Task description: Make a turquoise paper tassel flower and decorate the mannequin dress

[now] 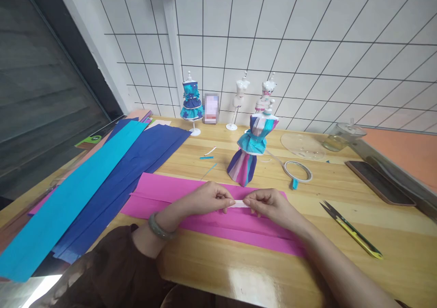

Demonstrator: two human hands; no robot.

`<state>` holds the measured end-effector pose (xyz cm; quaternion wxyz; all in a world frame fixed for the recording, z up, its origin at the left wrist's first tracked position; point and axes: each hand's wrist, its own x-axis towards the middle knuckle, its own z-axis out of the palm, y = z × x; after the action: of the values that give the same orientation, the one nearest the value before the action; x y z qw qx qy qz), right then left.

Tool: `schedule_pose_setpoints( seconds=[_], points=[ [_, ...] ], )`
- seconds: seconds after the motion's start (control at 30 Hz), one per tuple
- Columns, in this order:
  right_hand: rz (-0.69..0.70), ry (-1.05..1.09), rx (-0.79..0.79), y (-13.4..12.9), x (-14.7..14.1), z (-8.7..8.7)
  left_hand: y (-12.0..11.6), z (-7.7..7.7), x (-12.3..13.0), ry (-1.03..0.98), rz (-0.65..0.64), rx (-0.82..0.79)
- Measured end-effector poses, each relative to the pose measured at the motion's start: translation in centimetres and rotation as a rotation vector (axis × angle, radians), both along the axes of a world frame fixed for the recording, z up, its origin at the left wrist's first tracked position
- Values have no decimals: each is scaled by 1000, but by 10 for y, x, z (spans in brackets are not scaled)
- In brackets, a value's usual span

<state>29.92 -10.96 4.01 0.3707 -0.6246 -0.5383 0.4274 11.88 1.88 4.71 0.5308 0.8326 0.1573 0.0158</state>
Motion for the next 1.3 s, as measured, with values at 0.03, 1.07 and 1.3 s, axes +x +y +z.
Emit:
schedule_pose_setpoints(
  seconds=[0.03, 1.07, 1.3],
  points=[
    [1, 10, -3, 0, 0, 0, 0, -1, 0, 4, 7, -1],
    [42, 146, -42, -2, 29, 4, 7, 1, -4, 67, 192, -219],
    [-66, 129, 39, -1, 30, 0, 7, 1, -4, 44, 211, -269]
  ],
)
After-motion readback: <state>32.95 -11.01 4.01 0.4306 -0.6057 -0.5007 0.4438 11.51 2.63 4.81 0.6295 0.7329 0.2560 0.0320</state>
